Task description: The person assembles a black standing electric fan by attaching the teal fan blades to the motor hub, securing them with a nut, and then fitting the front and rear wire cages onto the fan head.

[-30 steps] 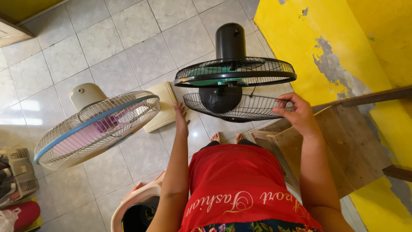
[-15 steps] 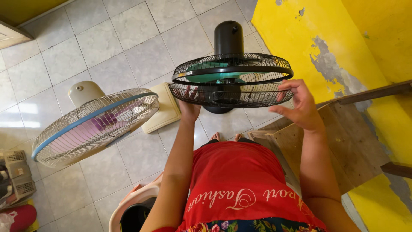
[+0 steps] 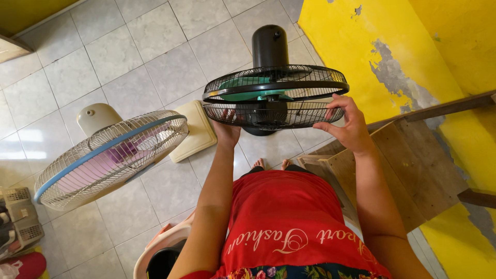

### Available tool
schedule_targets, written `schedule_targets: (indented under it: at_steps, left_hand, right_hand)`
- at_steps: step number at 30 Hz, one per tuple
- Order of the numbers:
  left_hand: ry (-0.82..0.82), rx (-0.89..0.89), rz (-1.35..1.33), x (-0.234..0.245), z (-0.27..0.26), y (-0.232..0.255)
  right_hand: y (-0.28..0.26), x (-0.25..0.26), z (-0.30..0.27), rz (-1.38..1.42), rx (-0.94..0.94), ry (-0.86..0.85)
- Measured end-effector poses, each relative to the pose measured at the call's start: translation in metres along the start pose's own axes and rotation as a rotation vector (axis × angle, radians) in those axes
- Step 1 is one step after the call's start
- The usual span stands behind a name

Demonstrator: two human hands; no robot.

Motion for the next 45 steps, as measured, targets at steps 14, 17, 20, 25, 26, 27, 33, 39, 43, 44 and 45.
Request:
schedule_targets:
  at_steps: [14, 17, 20, 25, 26, 27, 33, 39, 43, 44, 45]
  left_hand:
    - [0.057, -0.012, 0.023, 0.003, 0.011, -0.003]
    - [0.030, -0.013, 0.046, 0.004, 0.014, -0.004]
    - [0.024, -0.025, 0.066, 0.004, 0.015, -0.006]
    - [0.036, -0.016, 0.096, 0.002, 0.011, -0.007]
    - [0.028, -0.014, 0.096, 0.000, 0.010, -0.007]
    - [0.020, -0.012, 0.096, -0.002, 0.009, -0.006]
    - [0.060, -0.064, 0.367, -0.001, 0.006, 0.010]
    - [-0.094, -0.187, 0.116, -0.002, 0.025, 0.021]
    - [-0.130, -0.184, 0.065, -0.005, 0.031, 0.016]
    - [-0.184, -0.200, 0.059, -0.009, 0.030, 0.015]
    - [-0.237, -0.216, 0.052, -0.014, 0.028, 0.016]
  right_hand:
    - [-0.057, -0.012, 0.017, -0.522, 0.216, 0.219]
    - [-0.053, -0.009, 0.008, -0.626, 0.213, 0.304]
    - [-0.032, -0.003, -0.001, -0.528, 0.120, 0.292]
    - [0.019, 0.009, -0.015, -0.202, 0.011, 0.444]
    - [0.026, 0.012, -0.018, -0.296, 0.020, 0.482]
    - [0.036, 0.013, -0.018, -0.205, 0.002, 0.480]
    - [0.065, 0.018, -0.019, -0.064, -0.049, 0.467]
    - [0.076, 0.019, -0.013, -0.148, -0.064, 0.399]
    - [0.095, 0.025, -0.012, -0.019, -0.106, 0.413]
    - [0.100, 0.029, -0.011, 0.014, -0.123, 0.423]
    - [0.105, 0.032, -0.008, 0.040, -0.159, 0.368]
Point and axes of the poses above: each hand's wrist, its own z-axis towards the middle knuckle, its own x-axis out of the back of the hand, y = z × x, the point moved 4 cm from there along z, towards the middle knuckle, and after that the axes turned 6 degrees about -x, right-handed, at the moved point
